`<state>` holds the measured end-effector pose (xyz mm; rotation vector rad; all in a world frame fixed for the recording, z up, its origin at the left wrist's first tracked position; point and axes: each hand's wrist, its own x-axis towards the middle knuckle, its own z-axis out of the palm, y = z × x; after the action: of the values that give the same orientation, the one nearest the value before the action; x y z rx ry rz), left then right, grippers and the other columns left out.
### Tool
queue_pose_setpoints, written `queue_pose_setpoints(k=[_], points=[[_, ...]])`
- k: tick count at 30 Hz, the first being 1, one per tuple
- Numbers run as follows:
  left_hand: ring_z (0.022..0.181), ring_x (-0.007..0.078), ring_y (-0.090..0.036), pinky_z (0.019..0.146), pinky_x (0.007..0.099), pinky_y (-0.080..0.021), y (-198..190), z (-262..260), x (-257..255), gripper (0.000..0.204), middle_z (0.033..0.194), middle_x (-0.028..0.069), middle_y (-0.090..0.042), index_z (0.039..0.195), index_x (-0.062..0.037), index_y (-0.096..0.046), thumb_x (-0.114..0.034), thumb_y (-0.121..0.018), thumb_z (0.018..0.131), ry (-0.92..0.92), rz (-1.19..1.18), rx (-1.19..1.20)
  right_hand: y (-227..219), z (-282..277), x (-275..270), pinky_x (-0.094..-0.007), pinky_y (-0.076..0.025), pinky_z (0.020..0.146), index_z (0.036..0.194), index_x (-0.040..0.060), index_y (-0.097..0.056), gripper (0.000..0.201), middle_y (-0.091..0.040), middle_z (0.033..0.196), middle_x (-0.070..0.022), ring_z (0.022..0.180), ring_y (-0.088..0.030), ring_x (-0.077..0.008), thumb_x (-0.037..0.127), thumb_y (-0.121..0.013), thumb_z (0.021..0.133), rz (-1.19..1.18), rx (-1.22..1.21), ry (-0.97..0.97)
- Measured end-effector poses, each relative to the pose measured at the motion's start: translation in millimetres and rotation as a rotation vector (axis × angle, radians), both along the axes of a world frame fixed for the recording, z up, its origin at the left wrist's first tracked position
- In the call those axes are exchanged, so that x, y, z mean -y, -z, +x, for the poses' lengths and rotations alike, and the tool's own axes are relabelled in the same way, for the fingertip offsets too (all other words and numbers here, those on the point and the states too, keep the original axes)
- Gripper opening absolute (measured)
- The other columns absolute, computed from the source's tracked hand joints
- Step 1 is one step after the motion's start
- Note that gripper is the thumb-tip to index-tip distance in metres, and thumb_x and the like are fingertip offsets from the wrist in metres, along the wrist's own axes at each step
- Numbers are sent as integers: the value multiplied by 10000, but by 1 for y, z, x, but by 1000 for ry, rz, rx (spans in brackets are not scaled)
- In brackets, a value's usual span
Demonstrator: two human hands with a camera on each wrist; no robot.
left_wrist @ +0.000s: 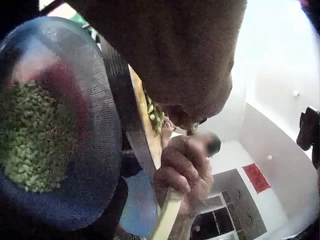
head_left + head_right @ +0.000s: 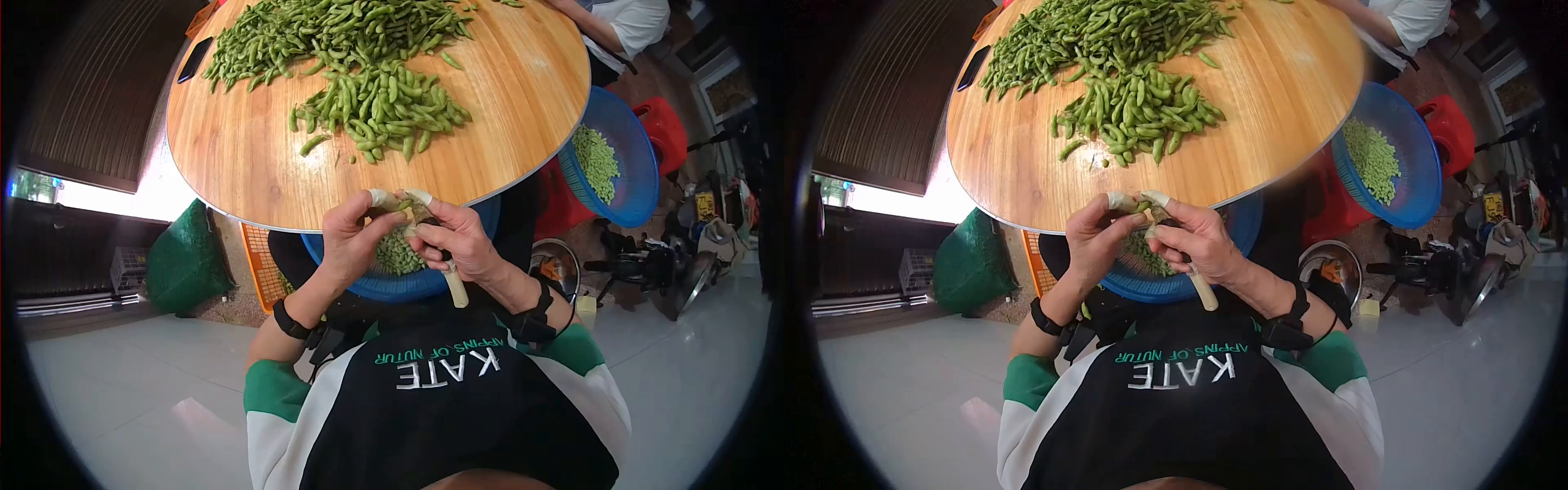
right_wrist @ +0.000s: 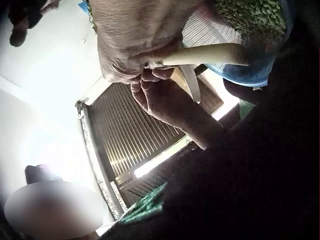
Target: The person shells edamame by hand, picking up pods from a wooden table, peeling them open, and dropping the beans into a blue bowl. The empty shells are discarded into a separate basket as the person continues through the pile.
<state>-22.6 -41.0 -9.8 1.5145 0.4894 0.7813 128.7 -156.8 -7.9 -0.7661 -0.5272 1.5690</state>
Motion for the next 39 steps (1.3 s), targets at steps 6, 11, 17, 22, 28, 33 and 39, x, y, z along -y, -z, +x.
queue_pose_setpoints(k=[6,11,17,22,28,33,39], points=[[641,108,-587,540,218,-456,1,-3,-13,213,811,54,-645,993,6,-628,-5,-689,788,264,-599,40,2,5,4,-160,-337,413,1337,64,-459,430,-585,819,-72,520,-416,-48,22,-475,909,65,38,-55],[573,114,-563,463,232,-422,10,1,-7,187,857,46,-630,1010,-4,-601,-45,-654,836,482,-1153,269,1,8,6,-159,-318,405,1298,43,-498,394,-605,826,-75,508,-421,-46,19,-505,905,71,-92,-72],[618,224,-569,464,291,-414,-7,5,-13,186,822,92,-570,921,-31,-588,-34,-681,760,26,860,-121,5,11,7,-158,-332,410,1371,77,-418,457,-587,877,-102,526,-418,-64,70,-505,922,-34,-147,-54],[620,231,-576,511,293,-447,-10,1,-4,254,798,128,-575,914,-21,-620,5,-732,689,-110,1205,-199,9,8,6,-164,-341,422,1328,107,-488,416,-607,857,-98,544,-441,-63,47,-516,917,-83,-324,-36],[573,74,-542,470,207,-400,-7,-2,1,102,764,37,-635,928,23,-623,-57,-635,865,96,-259,-92,2,5,8,-159,-351,432,1319,68,-490,413,-615,874,-104,560,-476,-69,42,-527,909,-35,-195,-12],[566,88,-561,457,195,-422,-15,-2,-7,130,726,55,-628,966,32,-621,-53,-613,868,200,-681,-70,1,13,9,-164,-366,444,1315,32,-485,422,-624,888,-96,567,-494,-62,40,-542,897,-17,139,9],[534,91,-564,409,199,-427,-2,-3,6,120,719,58,-628,939,28,-616,-69,-603,870,158,-664,-188,1,1,8,-228,-439,588,1242,-27,-517,406,-620,909,-78,660,-541,-101,64,-618,860,98,860,200]])
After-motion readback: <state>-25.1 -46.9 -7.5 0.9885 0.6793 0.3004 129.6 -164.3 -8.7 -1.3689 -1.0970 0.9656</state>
